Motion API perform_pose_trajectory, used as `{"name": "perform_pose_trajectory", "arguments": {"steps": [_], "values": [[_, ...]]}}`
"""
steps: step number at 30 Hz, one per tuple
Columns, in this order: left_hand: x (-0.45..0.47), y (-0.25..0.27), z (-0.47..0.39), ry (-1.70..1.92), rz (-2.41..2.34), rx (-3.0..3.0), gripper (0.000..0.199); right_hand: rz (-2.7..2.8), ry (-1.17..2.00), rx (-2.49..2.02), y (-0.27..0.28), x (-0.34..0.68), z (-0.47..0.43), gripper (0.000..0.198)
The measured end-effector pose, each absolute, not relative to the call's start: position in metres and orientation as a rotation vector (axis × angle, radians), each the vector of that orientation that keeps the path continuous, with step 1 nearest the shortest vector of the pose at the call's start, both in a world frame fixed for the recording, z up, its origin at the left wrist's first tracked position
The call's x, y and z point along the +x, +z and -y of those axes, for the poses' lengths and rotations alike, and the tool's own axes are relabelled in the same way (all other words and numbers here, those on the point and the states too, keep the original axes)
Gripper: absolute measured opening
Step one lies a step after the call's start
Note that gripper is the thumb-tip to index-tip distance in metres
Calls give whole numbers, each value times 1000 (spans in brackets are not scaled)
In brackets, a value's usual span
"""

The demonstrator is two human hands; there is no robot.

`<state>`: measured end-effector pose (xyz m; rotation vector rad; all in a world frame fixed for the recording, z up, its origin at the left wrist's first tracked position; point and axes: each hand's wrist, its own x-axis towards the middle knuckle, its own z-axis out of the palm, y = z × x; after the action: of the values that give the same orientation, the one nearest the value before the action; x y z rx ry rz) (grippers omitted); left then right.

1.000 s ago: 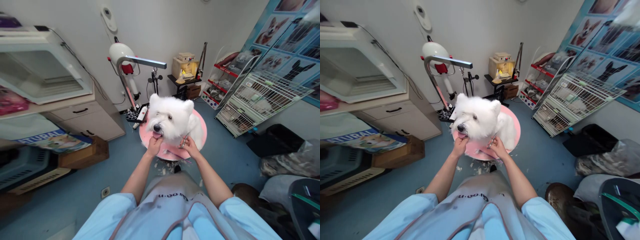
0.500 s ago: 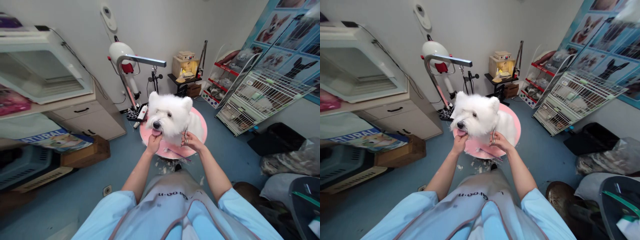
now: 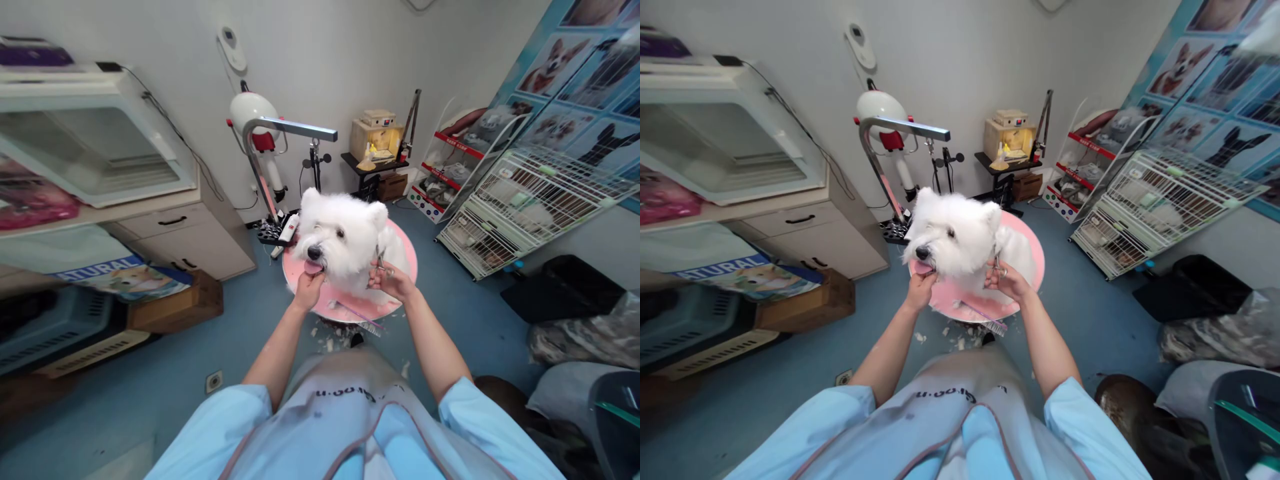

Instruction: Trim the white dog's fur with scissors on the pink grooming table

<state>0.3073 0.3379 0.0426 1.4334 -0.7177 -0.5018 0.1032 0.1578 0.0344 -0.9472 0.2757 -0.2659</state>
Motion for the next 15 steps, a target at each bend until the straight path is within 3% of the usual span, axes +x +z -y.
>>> {"name": "perform_pose_trajectory", "arguments": {"steps": [15], "values": [[307, 47, -339, -470, 738, 1421, 27, -377, -258, -1055, 41, 108, -147, 54]]}}
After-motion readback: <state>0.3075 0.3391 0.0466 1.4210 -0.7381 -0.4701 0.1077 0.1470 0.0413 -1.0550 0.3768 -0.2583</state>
